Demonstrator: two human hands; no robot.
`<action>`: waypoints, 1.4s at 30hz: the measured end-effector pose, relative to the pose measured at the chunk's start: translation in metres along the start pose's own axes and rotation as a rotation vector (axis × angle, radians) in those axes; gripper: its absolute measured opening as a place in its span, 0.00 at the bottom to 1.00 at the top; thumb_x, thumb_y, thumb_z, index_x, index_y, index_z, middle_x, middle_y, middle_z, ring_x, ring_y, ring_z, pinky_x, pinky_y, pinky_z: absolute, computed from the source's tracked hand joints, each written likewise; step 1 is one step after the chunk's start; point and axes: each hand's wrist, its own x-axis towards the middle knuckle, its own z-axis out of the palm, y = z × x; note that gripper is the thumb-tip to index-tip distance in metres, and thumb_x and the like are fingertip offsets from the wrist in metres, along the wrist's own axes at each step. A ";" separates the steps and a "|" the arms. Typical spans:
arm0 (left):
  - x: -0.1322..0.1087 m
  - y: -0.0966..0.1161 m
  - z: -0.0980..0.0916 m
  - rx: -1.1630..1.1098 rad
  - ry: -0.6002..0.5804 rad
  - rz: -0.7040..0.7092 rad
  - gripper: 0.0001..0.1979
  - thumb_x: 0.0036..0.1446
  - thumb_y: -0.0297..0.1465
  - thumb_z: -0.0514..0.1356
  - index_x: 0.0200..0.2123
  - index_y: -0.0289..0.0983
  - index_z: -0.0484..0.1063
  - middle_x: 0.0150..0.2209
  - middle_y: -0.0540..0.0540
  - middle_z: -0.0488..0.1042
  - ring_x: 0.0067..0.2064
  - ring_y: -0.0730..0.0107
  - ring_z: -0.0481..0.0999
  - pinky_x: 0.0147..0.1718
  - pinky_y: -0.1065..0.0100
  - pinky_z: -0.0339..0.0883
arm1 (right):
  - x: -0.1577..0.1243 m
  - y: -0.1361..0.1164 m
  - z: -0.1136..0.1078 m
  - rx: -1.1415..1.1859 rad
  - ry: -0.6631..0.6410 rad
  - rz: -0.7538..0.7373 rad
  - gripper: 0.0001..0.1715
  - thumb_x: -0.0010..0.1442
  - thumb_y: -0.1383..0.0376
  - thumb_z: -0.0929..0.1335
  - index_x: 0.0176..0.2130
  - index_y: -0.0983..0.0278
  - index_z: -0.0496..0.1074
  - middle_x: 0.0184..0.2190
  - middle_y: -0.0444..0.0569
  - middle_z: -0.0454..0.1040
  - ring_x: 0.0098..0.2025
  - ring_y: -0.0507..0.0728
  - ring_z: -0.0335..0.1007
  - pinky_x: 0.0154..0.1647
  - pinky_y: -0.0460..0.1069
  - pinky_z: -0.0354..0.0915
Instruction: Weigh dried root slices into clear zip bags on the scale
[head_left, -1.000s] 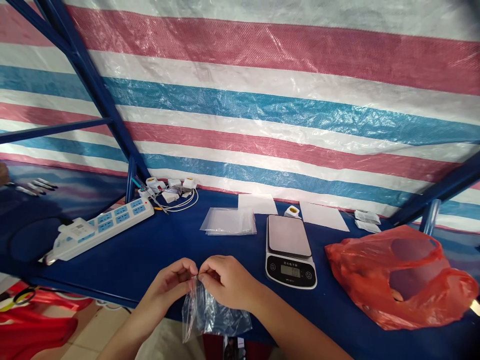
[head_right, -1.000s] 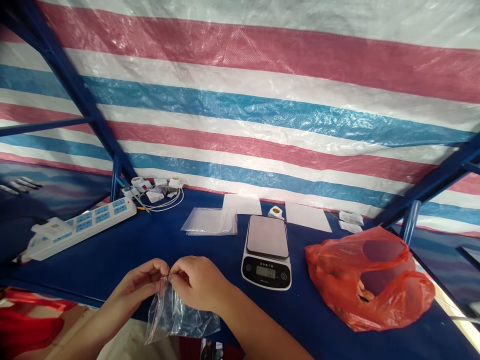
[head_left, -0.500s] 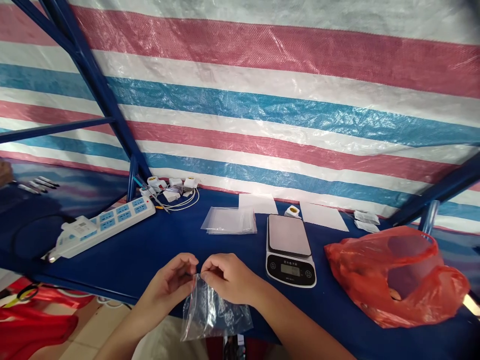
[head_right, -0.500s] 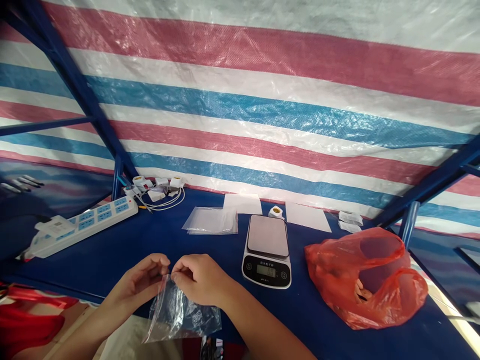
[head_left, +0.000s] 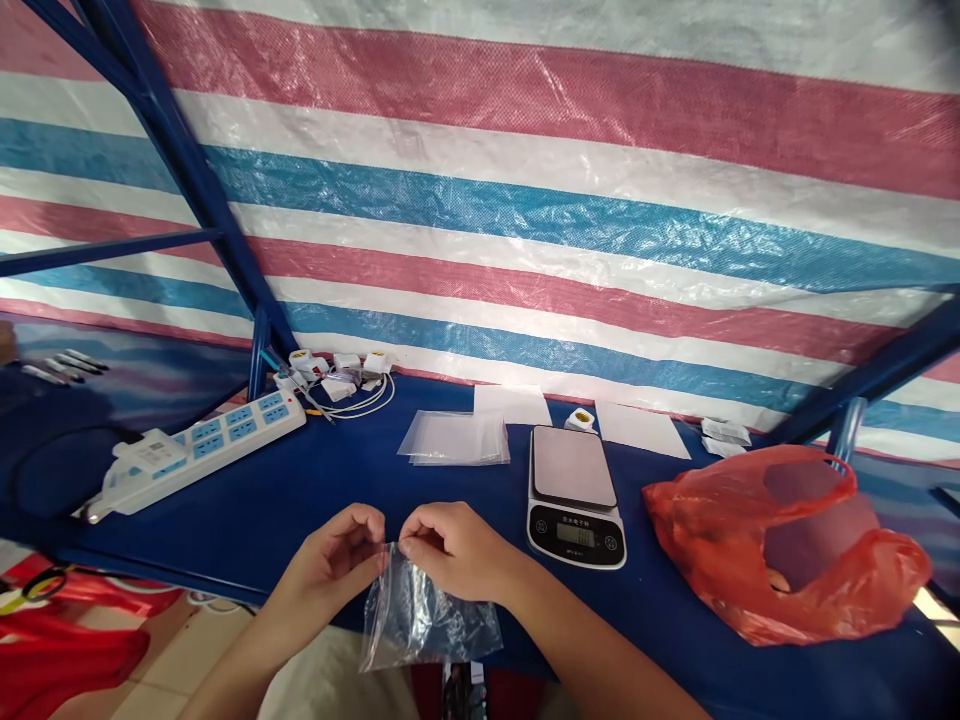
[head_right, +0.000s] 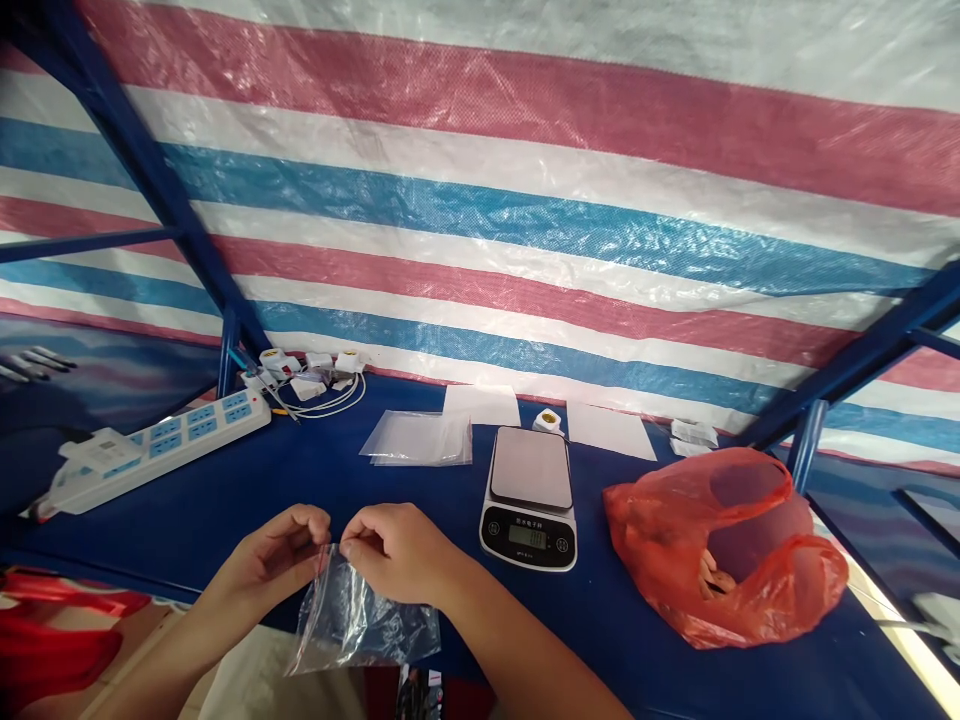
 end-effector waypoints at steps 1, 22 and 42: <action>0.000 0.000 0.000 0.001 -0.016 -0.006 0.11 0.58 0.40 0.69 0.37 0.40 0.75 0.37 0.47 0.72 0.38 0.68 0.72 0.36 0.70 0.71 | 0.000 -0.001 0.000 -0.001 -0.006 0.002 0.05 0.66 0.66 0.68 0.36 0.62 0.74 0.29 0.41 0.74 0.30 0.49 0.68 0.31 0.44 0.60; -0.015 0.017 0.011 0.384 -0.136 -0.111 0.11 0.58 0.42 0.65 0.35 0.42 0.81 0.33 0.46 0.80 0.35 0.64 0.78 0.35 0.70 0.72 | 0.004 0.008 -0.017 -0.138 0.182 0.091 0.08 0.69 0.66 0.65 0.36 0.61 0.72 0.28 0.42 0.72 0.28 0.50 0.66 0.33 0.46 0.59; -0.006 -0.008 0.011 0.045 0.365 -0.287 0.25 0.46 0.53 0.72 0.34 0.37 0.83 0.33 0.42 0.84 0.31 0.60 0.83 0.32 0.65 0.81 | 0.003 0.005 -0.038 0.016 0.263 0.398 0.31 0.64 0.41 0.70 0.51 0.62 0.73 0.34 0.49 0.79 0.34 0.58 0.77 0.29 0.49 0.65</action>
